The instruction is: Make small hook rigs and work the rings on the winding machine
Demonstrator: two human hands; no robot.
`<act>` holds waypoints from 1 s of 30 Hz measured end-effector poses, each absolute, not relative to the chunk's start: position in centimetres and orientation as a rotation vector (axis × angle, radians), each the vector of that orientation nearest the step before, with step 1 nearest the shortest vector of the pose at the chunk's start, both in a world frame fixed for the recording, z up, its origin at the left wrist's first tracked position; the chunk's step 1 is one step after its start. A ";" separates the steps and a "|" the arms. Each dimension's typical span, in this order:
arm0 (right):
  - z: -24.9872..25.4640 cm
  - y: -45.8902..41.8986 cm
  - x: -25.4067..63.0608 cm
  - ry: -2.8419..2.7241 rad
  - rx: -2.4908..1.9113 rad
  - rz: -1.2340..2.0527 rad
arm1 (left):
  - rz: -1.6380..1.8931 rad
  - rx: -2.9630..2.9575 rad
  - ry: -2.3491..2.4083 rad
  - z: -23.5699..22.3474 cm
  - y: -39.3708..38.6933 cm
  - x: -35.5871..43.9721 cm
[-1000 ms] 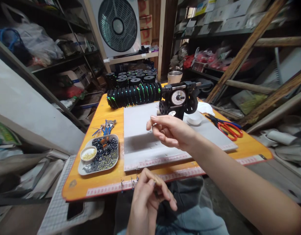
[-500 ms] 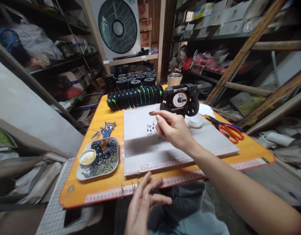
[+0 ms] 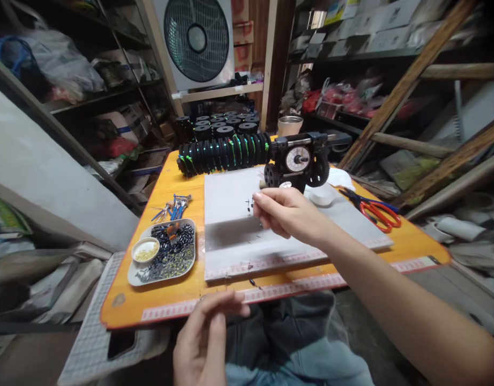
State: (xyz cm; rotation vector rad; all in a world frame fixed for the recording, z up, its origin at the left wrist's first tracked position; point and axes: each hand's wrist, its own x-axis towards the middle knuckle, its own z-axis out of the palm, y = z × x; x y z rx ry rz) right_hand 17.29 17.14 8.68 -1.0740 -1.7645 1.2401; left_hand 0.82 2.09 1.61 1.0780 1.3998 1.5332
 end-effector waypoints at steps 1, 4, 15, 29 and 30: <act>9.1 16.7 17.5 -1.738 -1.043 1.319 | 1.569 1.138 1.387 2.1 2.9 0.8; 10.2 15.7 17.9 -1.658 -0.894 1.531 | 1.566 1.368 1.214 3.6 6.0 0.8; 11.6 15.0 18.2 -1.240 -0.595 1.982 | 1.131 1.203 0.693 5.7 9.1 3.6; 10.7 15.6 17.9 -1.161 -0.550 2.127 | 1.057 1.347 0.970 5.8 10.0 2.5; 10.8 15.6 18.0 -1.155 -0.543 2.132 | 1.048 1.352 0.924 5.8 10.2 2.5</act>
